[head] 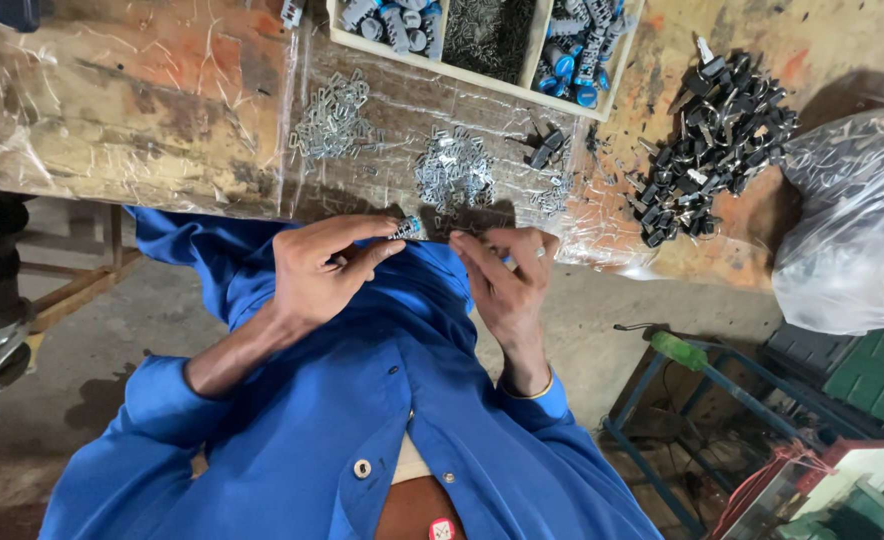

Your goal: The person sits at a workbench assembling small electrical switches by hand. They pick switch bodies and small metal and plastic components from a compartment tray, fit the parts into each switch body, and set finished switches on the bench with a pile of completed units.

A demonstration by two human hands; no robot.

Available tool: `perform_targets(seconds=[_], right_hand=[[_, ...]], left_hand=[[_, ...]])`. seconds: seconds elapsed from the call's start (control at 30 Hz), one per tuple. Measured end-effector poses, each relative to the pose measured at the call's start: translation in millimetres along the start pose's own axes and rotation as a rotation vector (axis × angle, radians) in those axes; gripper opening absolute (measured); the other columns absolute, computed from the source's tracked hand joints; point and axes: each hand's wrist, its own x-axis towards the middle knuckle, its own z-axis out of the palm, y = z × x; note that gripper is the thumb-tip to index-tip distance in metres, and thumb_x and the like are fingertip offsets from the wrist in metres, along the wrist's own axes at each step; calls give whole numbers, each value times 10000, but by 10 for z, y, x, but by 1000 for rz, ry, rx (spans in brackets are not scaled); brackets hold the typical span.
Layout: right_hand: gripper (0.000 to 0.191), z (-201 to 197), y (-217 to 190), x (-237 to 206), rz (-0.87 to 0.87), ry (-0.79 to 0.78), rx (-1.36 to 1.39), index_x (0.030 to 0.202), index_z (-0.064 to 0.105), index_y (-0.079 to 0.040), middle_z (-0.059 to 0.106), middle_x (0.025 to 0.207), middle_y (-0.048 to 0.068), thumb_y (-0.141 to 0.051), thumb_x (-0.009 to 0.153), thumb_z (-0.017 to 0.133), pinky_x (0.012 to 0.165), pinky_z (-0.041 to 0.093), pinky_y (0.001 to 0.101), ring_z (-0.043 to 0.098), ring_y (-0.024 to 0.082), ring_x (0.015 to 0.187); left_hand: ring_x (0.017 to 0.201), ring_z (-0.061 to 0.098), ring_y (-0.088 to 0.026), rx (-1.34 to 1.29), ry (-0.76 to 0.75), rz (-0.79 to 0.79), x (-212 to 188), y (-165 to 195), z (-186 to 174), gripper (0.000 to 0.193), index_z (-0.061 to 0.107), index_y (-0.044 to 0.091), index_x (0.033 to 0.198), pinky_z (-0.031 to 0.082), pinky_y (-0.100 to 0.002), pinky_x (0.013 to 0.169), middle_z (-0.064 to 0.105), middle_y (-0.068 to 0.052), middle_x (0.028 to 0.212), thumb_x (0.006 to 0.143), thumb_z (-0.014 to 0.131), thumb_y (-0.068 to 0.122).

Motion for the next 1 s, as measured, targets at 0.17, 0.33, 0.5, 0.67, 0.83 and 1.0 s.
perform_targets(seconds=[0.17, 0.33, 0.5, 0.67, 0.83, 1.0], right_hand=[[180, 20, -132, 109, 134, 16, 197, 1076, 750, -69, 704, 1066, 12, -24, 917, 819, 885, 438, 341, 652, 189, 956], [173, 108, -245, 217, 277, -25, 451, 1124, 721, -41, 697, 1088, 73, 39, 970, 722, 772, 516, 279, 650, 184, 950], [211, 149, -318, 271, 210, -48, 406, 1143, 743, -40, 690, 1047, 91, 51, 954, 721, 806, 506, 300, 634, 197, 905], [247, 179, -353, 285, 274, -8, 447, 1152, 689, -39, 714, 984, 11, -8, 924, 779, 836, 464, 295, 676, 138, 842], [232, 167, -342, 306, 104, -41, 200, 1098, 727, -93, 714, 955, -19, -62, 892, 829, 841, 403, 338, 586, 159, 808], [282, 52, -342, 450, 48, -195, 124, 1169, 794, -229, 653, 1120, -18, -178, 904, 876, 955, 352, 396, 541, 195, 993]], left_hand=[[627, 722, -111, 5, 13, -17, 2, -38, 24, 226, 758, 24, 1106, 542, -233, 527, 785, -96, 1043, 897, 838, 55], [655, 737, -117, -17, 25, 3, 10, -43, 61, 228, 757, 26, 1104, 558, -229, 530, 781, -107, 1080, 891, 832, 56], [696, 751, -125, -23, 17, 2, 10, -67, 65, 233, 755, 33, 1113, 575, -232, 556, 779, -100, 1103, 892, 824, 52], [843, 778, -157, 51, 30, 85, -14, -107, 57, 240, 760, 48, 1116, 592, -248, 639, 778, -96, 1128, 887, 831, 58], [916, 785, -172, 95, 46, 148, -27, -155, 50, 219, 760, 53, 1113, 601, -250, 674, 773, -101, 1148, 904, 824, 56], [633, 728, -119, 71, 95, 20, -86, -138, -28, 229, 782, 41, 1072, 565, -239, 555, 792, -100, 1083, 859, 861, 70]])
